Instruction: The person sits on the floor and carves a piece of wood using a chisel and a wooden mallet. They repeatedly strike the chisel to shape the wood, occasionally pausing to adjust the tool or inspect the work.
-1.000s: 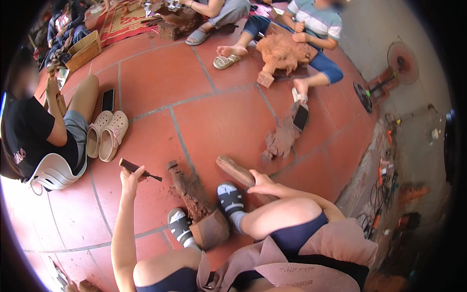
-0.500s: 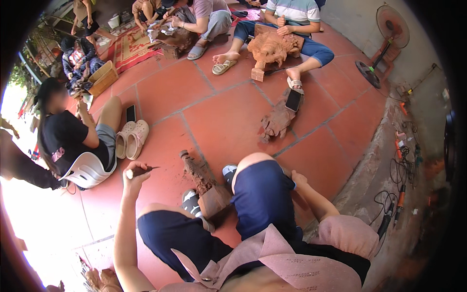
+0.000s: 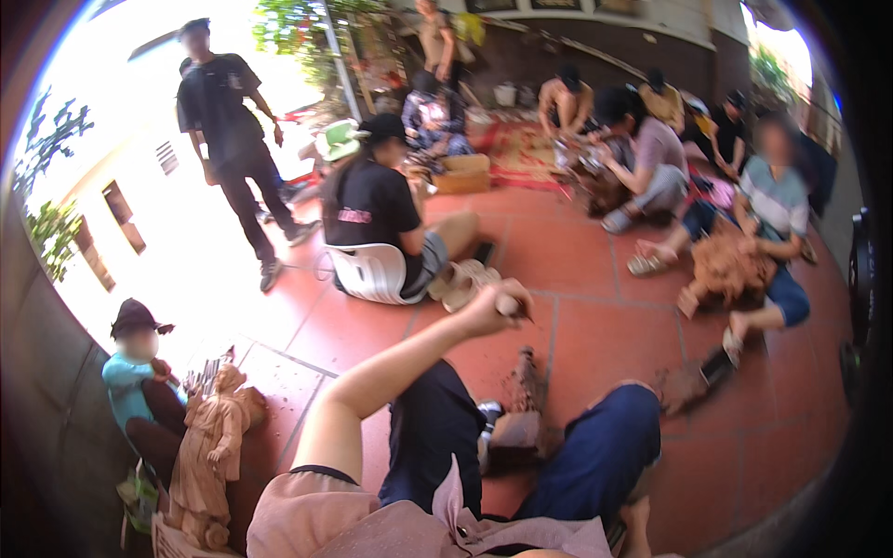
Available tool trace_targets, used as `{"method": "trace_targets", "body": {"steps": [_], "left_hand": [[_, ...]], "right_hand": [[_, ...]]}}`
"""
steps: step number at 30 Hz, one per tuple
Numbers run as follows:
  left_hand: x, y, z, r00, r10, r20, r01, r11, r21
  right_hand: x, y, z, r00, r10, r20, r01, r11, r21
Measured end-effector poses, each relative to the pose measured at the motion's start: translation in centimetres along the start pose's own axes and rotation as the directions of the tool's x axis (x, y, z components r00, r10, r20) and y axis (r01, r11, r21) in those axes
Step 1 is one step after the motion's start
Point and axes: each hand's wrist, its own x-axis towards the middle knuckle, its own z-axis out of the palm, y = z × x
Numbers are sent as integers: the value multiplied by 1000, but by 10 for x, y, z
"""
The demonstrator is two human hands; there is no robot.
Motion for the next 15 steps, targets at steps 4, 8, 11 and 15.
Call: {"method": "trace_targets", "body": {"steps": [4, 8, 11, 15], "left_hand": [[-13, 14, 11, 994, -49, 94, 48, 999, 18], [-8, 27, 13, 996, -22, 88, 17, 998, 62], [-5, 27, 10, 996, 3, 88, -13, 994, 107], [-1, 24, 13, 997, 44, 67, -54, 985, 164]], "right_hand": [[2, 12, -2, 986, -165, 24, 166, 985, -45], [29, 40, 13, 984, -174, 49, 177, 982, -65], [39, 39, 6, 938, -331, 107, 340, 937, -77], [70, 11, 1, 970, -185, -155, 202, 974, 105]]}}
